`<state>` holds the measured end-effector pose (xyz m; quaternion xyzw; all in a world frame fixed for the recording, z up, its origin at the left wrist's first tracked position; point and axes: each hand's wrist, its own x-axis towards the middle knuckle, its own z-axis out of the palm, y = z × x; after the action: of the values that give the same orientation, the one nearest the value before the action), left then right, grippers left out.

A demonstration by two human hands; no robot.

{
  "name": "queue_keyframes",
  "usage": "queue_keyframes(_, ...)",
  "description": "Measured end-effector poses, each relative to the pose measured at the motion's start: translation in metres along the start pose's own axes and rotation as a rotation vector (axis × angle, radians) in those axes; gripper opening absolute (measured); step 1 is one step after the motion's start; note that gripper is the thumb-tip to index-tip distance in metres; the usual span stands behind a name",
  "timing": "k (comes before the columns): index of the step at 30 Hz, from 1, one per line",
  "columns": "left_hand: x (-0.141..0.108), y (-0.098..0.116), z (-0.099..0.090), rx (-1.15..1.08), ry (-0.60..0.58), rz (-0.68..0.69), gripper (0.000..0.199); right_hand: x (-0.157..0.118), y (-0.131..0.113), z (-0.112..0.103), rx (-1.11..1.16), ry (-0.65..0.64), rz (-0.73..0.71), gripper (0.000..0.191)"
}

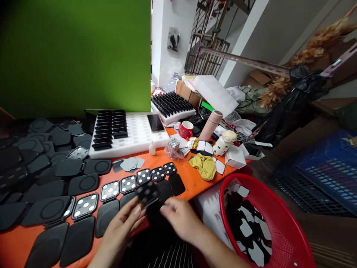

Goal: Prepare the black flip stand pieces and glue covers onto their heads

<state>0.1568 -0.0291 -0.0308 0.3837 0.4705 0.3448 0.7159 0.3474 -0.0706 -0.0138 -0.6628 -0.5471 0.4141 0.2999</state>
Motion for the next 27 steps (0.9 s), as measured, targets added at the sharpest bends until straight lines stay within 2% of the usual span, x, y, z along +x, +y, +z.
queue_keyframes(2,0.007,-0.007,-0.002,0.199,-0.058,0.122,0.047,0.019,0.022,-0.038,-0.134,0.116,0.033,0.028)
queue_keyframes(3,0.009,-0.011,-0.005,0.34,-0.089,0.189,0.041,0.03,0.033,-0.057,-0.255,0.142,0.06,0.03)
queue_keyframes(5,0.01,-0.018,-0.01,0.622,-0.146,0.308,0.031,0.053,0.056,-0.089,-0.337,0.166,0.095,0.029)
queue_keyframes(8,0.009,-0.026,-0.015,0.878,-0.174,0.456,0.027,0.079,0.078,-0.11,-0.405,0.166,0.128,0.029)
queue_keyframes(12,0.008,-0.031,-0.019,1.056,-0.137,0.635,0.026,0.09,0.083,-0.1,-0.462,0.219,0.119,0.03)
queue_keyframes(18,0.008,-0.03,-0.025,1.192,-0.137,0.818,0.029,0.079,0.072,-0.094,-0.429,0.416,0.058,0.028)
queue_keyframes(22,0.01,-0.031,-0.03,1.203,-0.16,0.881,0.029,0.044,0.064,-0.078,-0.329,0.436,0.035,0.04)
queue_keyframes(27,0.012,-0.036,-0.031,1.159,-0.163,0.868,0.027,-0.022,0.07,-0.027,-0.181,0.279,0.094,0.034)
